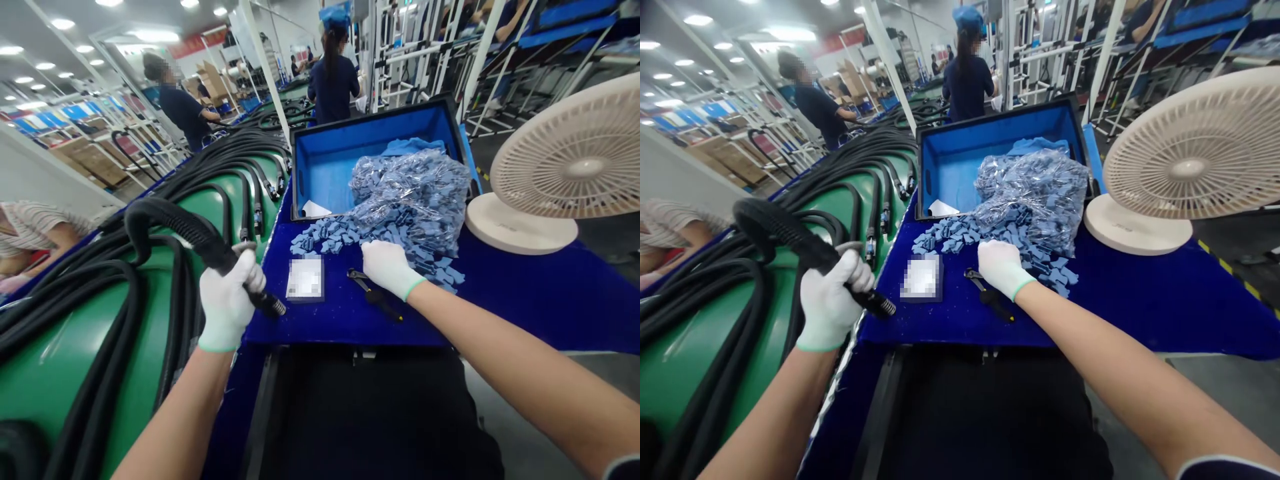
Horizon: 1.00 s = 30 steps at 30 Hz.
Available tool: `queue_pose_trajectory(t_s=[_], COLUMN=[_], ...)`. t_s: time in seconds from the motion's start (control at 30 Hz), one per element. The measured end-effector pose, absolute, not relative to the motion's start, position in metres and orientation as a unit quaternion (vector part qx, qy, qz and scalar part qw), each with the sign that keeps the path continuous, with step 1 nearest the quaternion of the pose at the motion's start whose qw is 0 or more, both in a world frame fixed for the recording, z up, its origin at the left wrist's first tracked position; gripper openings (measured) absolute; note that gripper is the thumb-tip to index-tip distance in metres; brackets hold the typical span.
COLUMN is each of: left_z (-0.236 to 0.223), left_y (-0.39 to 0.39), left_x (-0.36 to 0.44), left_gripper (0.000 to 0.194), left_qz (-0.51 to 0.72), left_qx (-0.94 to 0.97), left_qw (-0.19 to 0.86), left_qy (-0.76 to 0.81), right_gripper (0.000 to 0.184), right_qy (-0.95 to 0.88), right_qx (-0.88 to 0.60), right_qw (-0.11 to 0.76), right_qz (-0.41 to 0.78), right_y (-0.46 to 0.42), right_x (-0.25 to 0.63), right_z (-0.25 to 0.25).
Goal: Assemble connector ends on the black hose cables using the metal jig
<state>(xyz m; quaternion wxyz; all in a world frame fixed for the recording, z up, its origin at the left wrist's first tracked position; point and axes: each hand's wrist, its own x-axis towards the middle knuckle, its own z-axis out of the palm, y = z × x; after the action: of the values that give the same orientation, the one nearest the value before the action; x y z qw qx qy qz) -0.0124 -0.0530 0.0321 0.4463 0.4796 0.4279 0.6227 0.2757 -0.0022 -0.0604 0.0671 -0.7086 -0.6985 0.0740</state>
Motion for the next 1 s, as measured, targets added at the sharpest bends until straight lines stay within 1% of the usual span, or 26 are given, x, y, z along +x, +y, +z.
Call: queue_pose_trajectory(t_s=[0.13,0.23,0.4,0.47,0.57,0.63,0.8,0.9,1.0], left_z=[0.032,0.022,0.006,0.004,0.004,0.003,-0.003,-0.006,-0.007], left_y=[-0.014,0.0,-0.004,-0.007,-0.008,-0.005,0.004,0.006,0.006], left_x=[-0.01,-0.006,0.003,0.006,0.007,0.006,-0.001,-0.003,-0.004], left_gripper=[0.025,0.026,0.025,0.026,0.029,0.029,0.026,0.026,0.026], left_qz=[0.625,0.611,0.588,0.578,0.563,0.559,0.571,0.572,0.575], left_qx=[0.54,0.552,0.562,0.564,0.557,0.561,0.558,0.558,0.556], left_qw=[0.397,0.375,0.347,0.316,0.268,0.273,0.346,0.346,0.343], left_qy=[0.401,0.426,0.468,0.498,0.548,0.547,0.493,0.492,0.493], right_gripper=[0.037,0.039,0.039,0.041,0.039,0.038,0.041,0.044,0.04], right_qy=[-0.683,-0.673,-0.683,-0.702,-0.729,-0.73,-0.711,-0.725,-0.746], right_qx=[-0.725,-0.737,-0.729,-0.71,-0.681,-0.679,-0.7,-0.684,-0.659], right_qw=[0.086,0.061,0.028,0.022,0.008,0.002,-0.027,-0.036,-0.043], right_qz=[0.035,0.02,0.042,0.052,0.071,0.074,0.061,0.065,0.084], right_y=[-0.007,-0.002,0.009,0.008,0.004,0.005,0.009,0.009,0.009], right_x=[0.27,0.272,0.269,0.266,0.265,0.268,0.273,0.275,0.281], right_z=[-0.065,-0.064,-0.061,-0.06,-0.058,-0.056,-0.049,-0.047,-0.044])
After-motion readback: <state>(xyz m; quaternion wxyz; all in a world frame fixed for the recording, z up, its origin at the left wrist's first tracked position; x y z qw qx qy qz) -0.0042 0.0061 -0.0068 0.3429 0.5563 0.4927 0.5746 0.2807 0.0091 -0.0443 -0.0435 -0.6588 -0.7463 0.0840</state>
